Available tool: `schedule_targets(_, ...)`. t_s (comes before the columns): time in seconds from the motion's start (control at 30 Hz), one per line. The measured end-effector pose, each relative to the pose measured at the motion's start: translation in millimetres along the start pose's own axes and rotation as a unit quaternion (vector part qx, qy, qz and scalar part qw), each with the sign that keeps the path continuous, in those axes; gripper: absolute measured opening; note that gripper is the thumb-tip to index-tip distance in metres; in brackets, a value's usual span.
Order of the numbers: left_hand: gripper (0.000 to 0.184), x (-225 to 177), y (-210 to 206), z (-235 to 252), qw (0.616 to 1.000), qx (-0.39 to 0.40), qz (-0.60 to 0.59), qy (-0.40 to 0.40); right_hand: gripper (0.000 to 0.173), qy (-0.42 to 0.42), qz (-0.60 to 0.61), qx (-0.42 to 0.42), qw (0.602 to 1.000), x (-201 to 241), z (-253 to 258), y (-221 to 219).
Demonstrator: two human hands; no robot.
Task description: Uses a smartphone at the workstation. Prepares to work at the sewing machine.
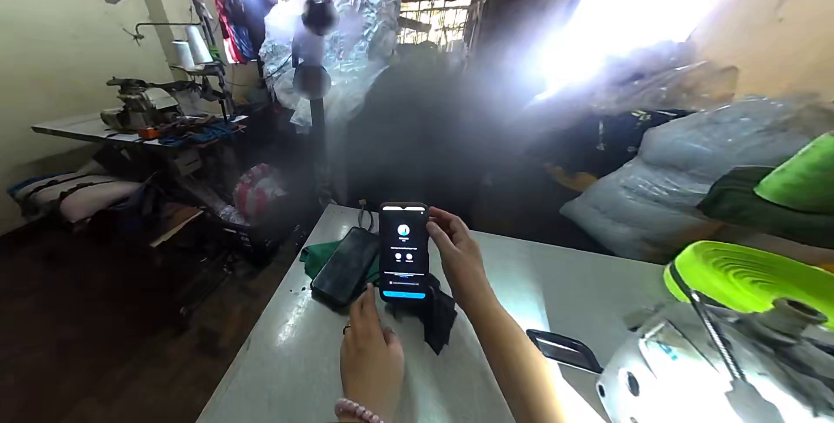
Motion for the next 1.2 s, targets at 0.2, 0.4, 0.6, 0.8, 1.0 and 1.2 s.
schedule_targets(0.2, 0.067, -1, 1, 1, 1.0, 0.001, 0.007, 0.001, 0.021, 0.0, -0.02, -0.027, 0.999, 11, 13, -12)
schedule_targets(0.4, 0.068, -1, 0, 1, 1.0, 0.009, 0.005, 0.003, 0.022, -0.001, 0.01, -0.026, 1.0, 8, 13, -10)
schedule_targets(0.6, 0.068, -1, 0, 1, 1.0, 0.016, 0.014, 0.01, 0.027, -0.022, 0.043, -0.016, 0.999, -1, 8, -6)
schedule_targets(0.8, 0.067, 0, -1, 1, 1.0, 0.013, 0.011, 0.008, 0.027, -0.025, 0.056, 0.007, 0.998, -10, 5, -1)
schedule_targets(1.0, 0.068, -1, -1, 2, 1.0, 0.01, 0.017, 0.0, 0.022, -0.014, 0.016, -0.003, 1.0, 6, 13, -4)
schedule_targets(1.2, 0.068, -1, 0, 1, 1.0, 0.009, 0.019, -0.001, 0.02, -0.02, -0.053, -0.017, 0.998, 15, 17, -6)
Point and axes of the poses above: each hand's wrist, its own z-axis towards the middle knuckle, its own y-axis out of the back of the hand, x = y × z, the point moved 7 cm from there along z, towards the middle knuckle, and after that the axes turned 7 degrees about z, right-handed, at the moved point
